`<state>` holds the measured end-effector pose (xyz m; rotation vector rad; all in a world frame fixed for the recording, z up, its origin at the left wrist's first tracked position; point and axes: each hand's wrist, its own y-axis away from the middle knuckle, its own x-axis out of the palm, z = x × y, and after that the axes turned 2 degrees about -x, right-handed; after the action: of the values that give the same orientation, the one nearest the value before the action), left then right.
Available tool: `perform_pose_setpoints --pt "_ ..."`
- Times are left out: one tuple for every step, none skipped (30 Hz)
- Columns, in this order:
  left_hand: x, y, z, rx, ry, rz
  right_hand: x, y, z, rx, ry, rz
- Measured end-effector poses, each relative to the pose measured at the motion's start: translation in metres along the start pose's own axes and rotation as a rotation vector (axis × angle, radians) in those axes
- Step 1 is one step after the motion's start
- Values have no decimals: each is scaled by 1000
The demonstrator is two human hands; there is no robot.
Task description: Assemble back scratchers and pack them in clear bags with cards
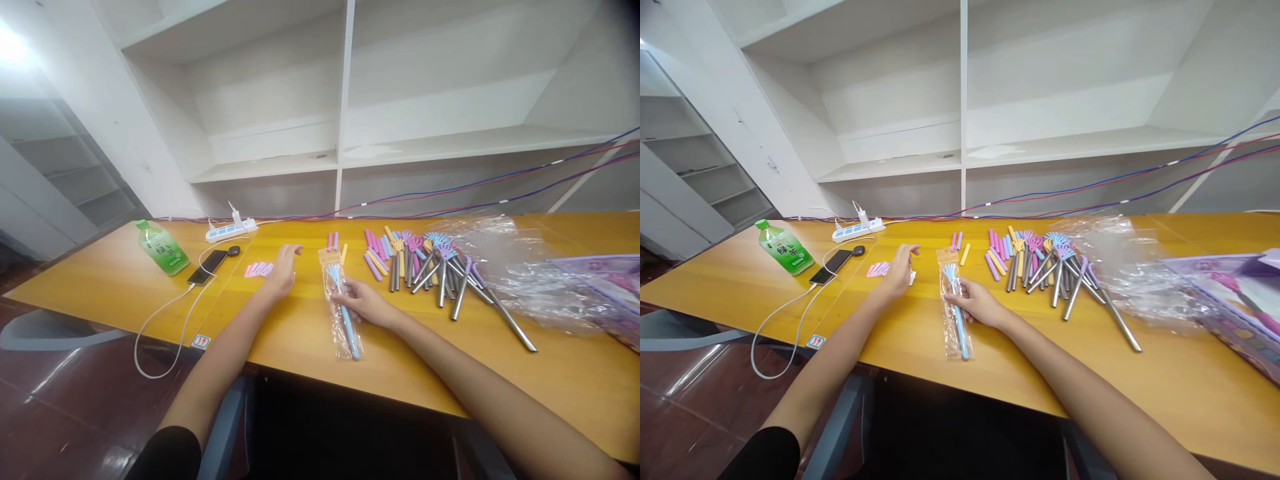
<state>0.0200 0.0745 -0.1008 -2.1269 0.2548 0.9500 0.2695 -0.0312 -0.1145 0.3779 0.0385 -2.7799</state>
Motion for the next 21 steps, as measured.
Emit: perform_pose_setpoints --pt "3 -1 -8 5 44 -19 2 0 0 -3 -17 34" --pt "6 -1 -16 12 79 -11 5 0 -1 -7 -28 73" --pt "9 0 -22 15 105 18 7 0 -1 -12 -37 107" --pt "11 1 -27 13 126 60 9 1 -1 -17 -44 134" --pt "13 2 -30 7 141 103 10 1 -1 -24 -47 150" --pt "13 2 -32 -8 154 135 12 2 0 -35 -46 153" --pt "14 3 -33 -32 166 150 12 3 0 -51 -42 152" --pt "13 4 -32 -61 179 152 12 3 1 -70 -37 149" --pt "12 4 -31 -92 194 152 12 4 2 -92 -34 147" --pt "11 4 -29 -122 211 151 12 4 3 -114 -32 150" --pt "11 4 -27 -147 237 158 12 4 4 -132 -36 154" --pt "10 4 -26 -168 273 171 12 5 5 -144 -44 159" --pt "10 4 -24 -186 322 185 11 5 6 -149 -48 165" --pt "11 4 -23 -205 378 195 11 5 7 -146 -49 170" --pt "12 4 -22 -226 437 199 11 5 7 -139 -45 173" --pt "14 4 -21 -248 490 196 11 5 8 -131 -36 176" --pt "15 4 -21 -269 532 191 11 5 8 -127 -25 178" --pt "17 4 -20 -289 556 183 11 6 8 -124 -12 179" --pt "18 4 -20 -307 567 174 11 6 9 -124 4 177" --pt "19 4 -19 -322 573 162 11 7 9 -126 21 175" --pt "20 5 -19 -334 574 148 11 7 10 -129 39 174"
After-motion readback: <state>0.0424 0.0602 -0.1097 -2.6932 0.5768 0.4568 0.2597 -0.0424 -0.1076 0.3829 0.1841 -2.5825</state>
